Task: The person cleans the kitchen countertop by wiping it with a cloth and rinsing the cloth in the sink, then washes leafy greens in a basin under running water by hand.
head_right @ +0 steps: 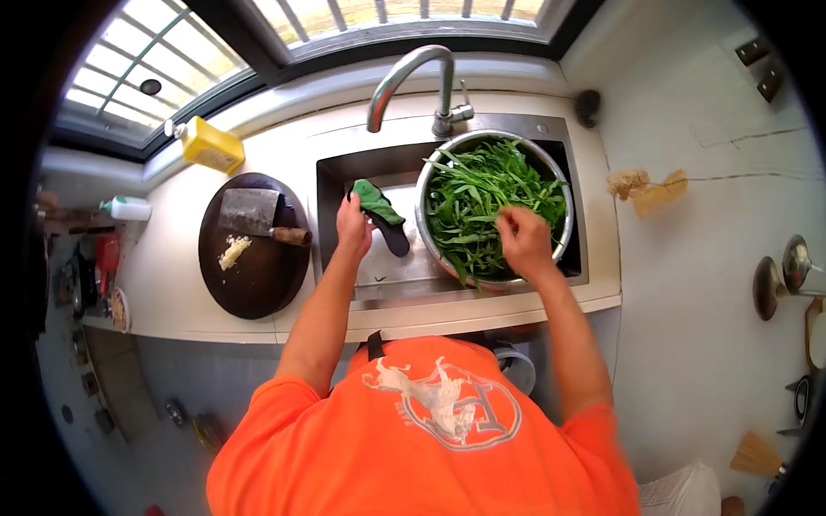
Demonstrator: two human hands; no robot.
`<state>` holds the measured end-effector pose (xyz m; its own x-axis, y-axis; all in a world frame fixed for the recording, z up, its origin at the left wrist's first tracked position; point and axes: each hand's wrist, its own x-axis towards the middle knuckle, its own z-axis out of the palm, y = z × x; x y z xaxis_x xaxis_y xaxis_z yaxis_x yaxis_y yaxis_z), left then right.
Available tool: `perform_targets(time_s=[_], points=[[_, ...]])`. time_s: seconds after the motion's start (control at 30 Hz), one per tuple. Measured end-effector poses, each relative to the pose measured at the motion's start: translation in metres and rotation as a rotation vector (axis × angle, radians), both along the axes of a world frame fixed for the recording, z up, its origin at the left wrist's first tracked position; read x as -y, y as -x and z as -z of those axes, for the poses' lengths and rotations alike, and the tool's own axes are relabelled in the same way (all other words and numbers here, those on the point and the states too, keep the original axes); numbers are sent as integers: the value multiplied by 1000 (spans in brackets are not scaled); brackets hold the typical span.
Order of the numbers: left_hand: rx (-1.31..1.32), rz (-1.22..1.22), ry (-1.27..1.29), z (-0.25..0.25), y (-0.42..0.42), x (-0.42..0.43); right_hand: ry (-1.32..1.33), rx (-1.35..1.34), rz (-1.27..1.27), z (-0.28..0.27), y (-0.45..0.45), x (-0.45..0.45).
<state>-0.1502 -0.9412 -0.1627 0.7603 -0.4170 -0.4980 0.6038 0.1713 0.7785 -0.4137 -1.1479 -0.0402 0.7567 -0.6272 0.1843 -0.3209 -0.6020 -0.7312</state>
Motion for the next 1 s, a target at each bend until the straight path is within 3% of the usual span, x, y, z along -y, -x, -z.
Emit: perform_targets(time_s=[0.07,0.13,0.27,0.5,0.63,0.73,0.83,0.97,1.0], points=[[-146,-7,197,-5,6,-18,107,-55,-60,-4,-41,31],[-222,6,330,15,5,-34,466,7,-198,22,-86,76],[-227,-66,343,17,6,-47,893,-410,-290,31,-171,130],[-115,-52,283,17,-10,-44,1015,-687,-536,9,-221,159],[-129,-36,203,20,-18,-35,1094,-726,-396,29,-220,166],[-143,-25,137,17,-24,-23,1119,-491,-301,41,-205,160],[-162,-11,18,8,-27,-4,901,-470,-223,37,-193,122],[-50,90,-215,58,-37,18,-66,-51,-107,43,-165,17],[-13,134,-289,61,-36,24,-233,-61,-91,48,-158,-10]])
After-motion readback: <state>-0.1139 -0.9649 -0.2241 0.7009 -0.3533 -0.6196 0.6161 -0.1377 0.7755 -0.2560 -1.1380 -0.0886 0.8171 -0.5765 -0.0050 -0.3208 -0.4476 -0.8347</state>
